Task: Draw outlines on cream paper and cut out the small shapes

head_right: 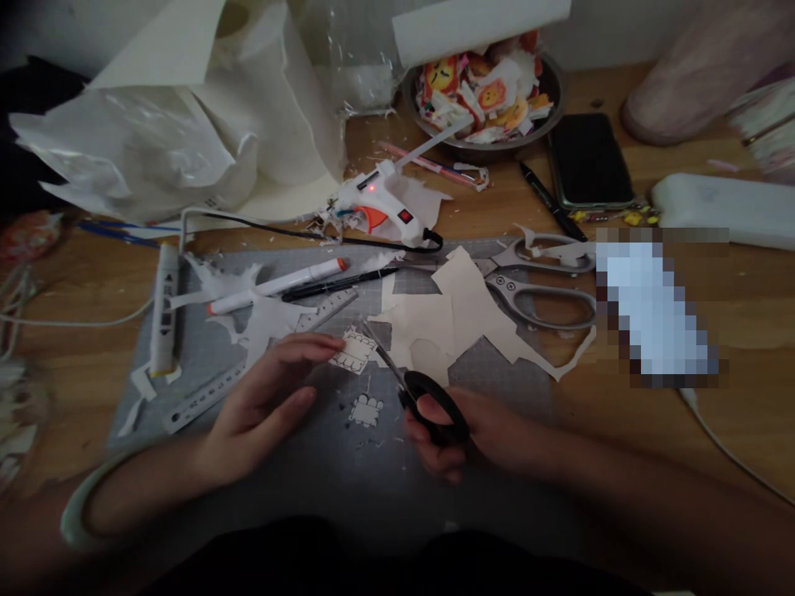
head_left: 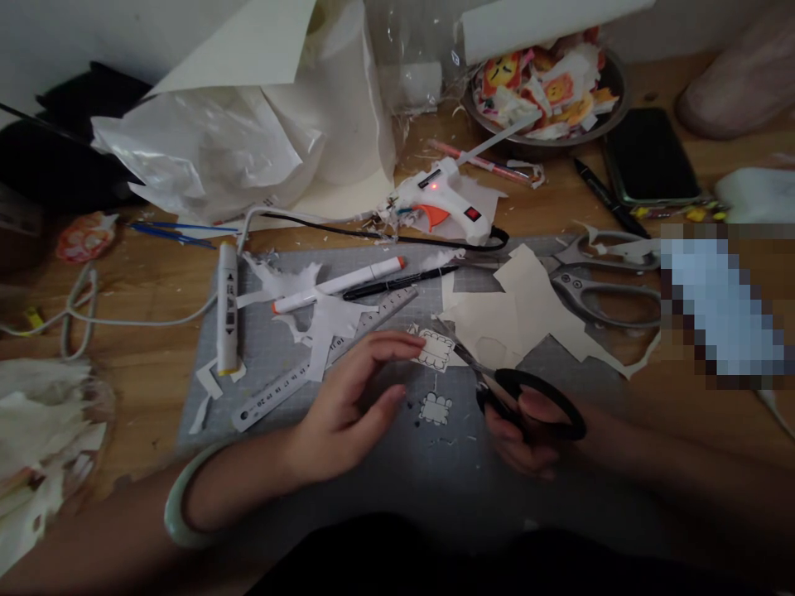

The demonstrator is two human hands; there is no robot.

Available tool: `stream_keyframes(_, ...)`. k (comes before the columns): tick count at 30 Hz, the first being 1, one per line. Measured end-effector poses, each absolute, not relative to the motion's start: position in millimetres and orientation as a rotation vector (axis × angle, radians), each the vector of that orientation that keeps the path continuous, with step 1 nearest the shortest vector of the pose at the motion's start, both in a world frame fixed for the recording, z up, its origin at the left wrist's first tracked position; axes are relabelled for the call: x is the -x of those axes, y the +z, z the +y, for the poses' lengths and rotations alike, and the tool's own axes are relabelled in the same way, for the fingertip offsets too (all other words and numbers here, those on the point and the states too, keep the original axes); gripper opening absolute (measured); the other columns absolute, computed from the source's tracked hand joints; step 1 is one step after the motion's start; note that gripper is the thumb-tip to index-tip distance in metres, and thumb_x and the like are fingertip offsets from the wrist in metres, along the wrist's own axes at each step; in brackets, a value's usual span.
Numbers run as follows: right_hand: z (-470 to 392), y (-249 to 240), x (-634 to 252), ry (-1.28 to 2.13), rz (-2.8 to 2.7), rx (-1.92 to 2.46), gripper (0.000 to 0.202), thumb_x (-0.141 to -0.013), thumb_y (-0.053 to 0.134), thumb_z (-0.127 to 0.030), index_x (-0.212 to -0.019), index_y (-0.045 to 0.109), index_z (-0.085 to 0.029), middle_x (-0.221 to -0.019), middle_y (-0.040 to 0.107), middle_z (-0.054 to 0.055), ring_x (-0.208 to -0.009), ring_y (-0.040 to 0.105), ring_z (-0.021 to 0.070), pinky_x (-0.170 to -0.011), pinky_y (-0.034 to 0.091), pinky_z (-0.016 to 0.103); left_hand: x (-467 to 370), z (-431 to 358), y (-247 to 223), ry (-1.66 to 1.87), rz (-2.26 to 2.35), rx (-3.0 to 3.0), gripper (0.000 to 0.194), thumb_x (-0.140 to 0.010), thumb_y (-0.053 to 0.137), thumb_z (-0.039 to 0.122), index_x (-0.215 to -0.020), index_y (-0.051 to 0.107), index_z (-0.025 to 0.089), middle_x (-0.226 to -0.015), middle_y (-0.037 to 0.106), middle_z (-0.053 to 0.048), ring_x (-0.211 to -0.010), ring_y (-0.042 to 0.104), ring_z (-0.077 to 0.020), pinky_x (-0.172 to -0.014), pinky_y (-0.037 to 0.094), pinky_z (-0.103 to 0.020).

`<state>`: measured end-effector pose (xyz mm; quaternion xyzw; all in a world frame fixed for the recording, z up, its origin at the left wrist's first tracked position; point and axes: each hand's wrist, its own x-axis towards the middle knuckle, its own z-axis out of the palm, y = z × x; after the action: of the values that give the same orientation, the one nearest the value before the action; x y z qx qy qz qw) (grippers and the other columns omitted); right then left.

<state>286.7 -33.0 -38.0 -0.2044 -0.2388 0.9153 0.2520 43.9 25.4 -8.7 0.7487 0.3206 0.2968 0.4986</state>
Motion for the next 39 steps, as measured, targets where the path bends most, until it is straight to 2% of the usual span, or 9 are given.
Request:
stream_keyframes(3, -32.7, -38.7, -287.8, 2.512, -0.679, 0.578, 0.046, -0.087, 0.049, -0.061, -0.074, 0.045, -0.018, -0.046, 0.036, -0.01, -0.038, 0.033, 0.0052, -0.039, 0.025, 0.02, -47.0, 29.3, -13.3, 0.745, 0.877, -1.466, 0.026, -0.087, 0.05, 0.016, -0.113, 0.049, 0.021, -0.116, 0.059, -0.01, -0.105, 0.06, -0.0195, -0.091, 0.052, -0.038)
stream_keyframes(6, -32.4, -38.8, -288.4, 2.531, -0.72, 0.57, 0.048, -0.084, 0.05, -0.064, -0.073, 0.045, -0.018, -0.046, 0.037, -0.01, -0.037, 0.033, 0.0054, -0.038, 0.026, 0.019, -50.1, 35.2, -16.7, 0.741, 0.911, -1.129, 0.01, -0.087, 0.051, 0.023, -0.094, 0.047, 0.019, -0.089, 0.063, -0.004, -0.073, 0.065, -0.0145, -0.067, 0.057, -0.03)
stream_keyframes(8, -32.1, -37.3, -288.6, 2.517, -0.747, 0.628, 0.05, -0.082, 0.051, -0.066, -0.072, 0.045, -0.018, -0.046, 0.037, -0.01, -0.038, 0.031, 0.0052, -0.037, 0.026, 0.019, -50.9, 38.2, -15.8, 0.584, 0.835, -0.949, 0.013, -0.088, 0.05, 0.03, -0.088, 0.046, 0.018, -0.074, 0.061, 0.0, -0.055, 0.062, -0.0123, -0.049, 0.053, -0.024)
stream_keyframes(10, -31.4, -33.6, -288.9, 2.51, -0.788, 0.672, 0.051, -0.081, 0.051, -0.068, -0.072, 0.045, -0.018, -0.047, 0.038, -0.009, -0.039, 0.031, 0.0053, -0.037, 0.027, 0.019, -50.6, 39.4, -12.4, 0.405, 0.731, -0.875, 0.023, -0.089, 0.051, 0.039, -0.085, 0.048, 0.018, -0.07, 0.061, -0.001, -0.05, 0.061, -0.0123, -0.042, 0.048, -0.021)
stream_keyframes(14, -26.5, -17.8, -288.9, 2.502, -0.902, 0.803, 0.053, -0.079, 0.054, -0.069, -0.069, 0.043, -0.018, -0.05, 0.039, -0.008, -0.042, 0.031, 0.0053, -0.039, 0.026, 0.02, -48.7, 37.4, -5.0, 0.241, 0.589, -1.044, 0.034, -0.084, 0.062, 0.049, -0.091, 0.056, 0.017, -0.08, 0.064, -0.004, -0.064, 0.063, -0.0149, -0.058, 0.053, -0.026)
stream_keyframes(17, -20.1, -2.1, -287.6, 2.54, -1.029, 0.951, 0.054, -0.075, 0.055, -0.07, -0.068, 0.043, -0.018, -0.053, 0.04, -0.006, -0.046, 0.031, 0.0057, -0.041, 0.024, 0.02, -48.7, 36.3, -3.3, 0.203, 0.572, -1.154, 0.031, -0.087, 0.058, 0.048, -0.088, 0.06, 0.017, -0.078, 0.063, -0.004, -0.068, 0.061, -0.0152, -0.064, 0.052, -0.028)
stream_keyframes(22, -14.9, 11.3, -285.6, 2.58, -1.115, 1.045, 0.043, -0.079, 0.052, -0.058, -0.065, 0.04, -0.019, -0.055, 0.038, -0.005, -0.048, 0.031, 0.006, -0.043, 0.024, 0.021, -49.6, 38.3, -5.1, 0.164, 0.628, -1.155, 0.03, -0.095, 0.047, 0.037, -0.077, 0.058, 0.016, -0.068, 0.06, -0.001, -0.064, 0.057, -0.0128, -0.066, 0.049, -0.026)
stream_keyframes(27, -14.7, 11.3, -284.7, 2.558, -1.128, 1.043, 0.036, -0.082, 0.046, -0.05, -0.063, 0.035, -0.021, -0.053, 0.035, -0.006, -0.047, 0.029, 0.0063, -0.043, 0.023, 0.022, -48.4, 39.5, -6.5, 0.184, 0.614, -1.105, 0.032, -0.096, 0.045, 0.035, -0.074, 0.054, 0.015, -0.065, 0.058, -0.001, -0.063, 0.055, -0.0124, -0.065, 0.047, -0.025)
stream_keyframes(39, -22.1, -6.5, -289.7, 2.604, -0.895, 0.882, 0.049, -0.076, 0.058, -0.063, -0.064, 0.039, -0.019, -0.048, 0.036, -0.009, -0.041, 0.028, 0.0043, -0.037, 0.022, 0.016, -48.9, 39.9, -5.1, 0.179, 0.646, -1.029, 0.033, -0.094, 0.048, 0.036, -0.07, 0.052, 0.014, -0.063, 0.057, -0.001, -0.063, 0.055, -0.0124, -0.066, 0.046, -0.025)
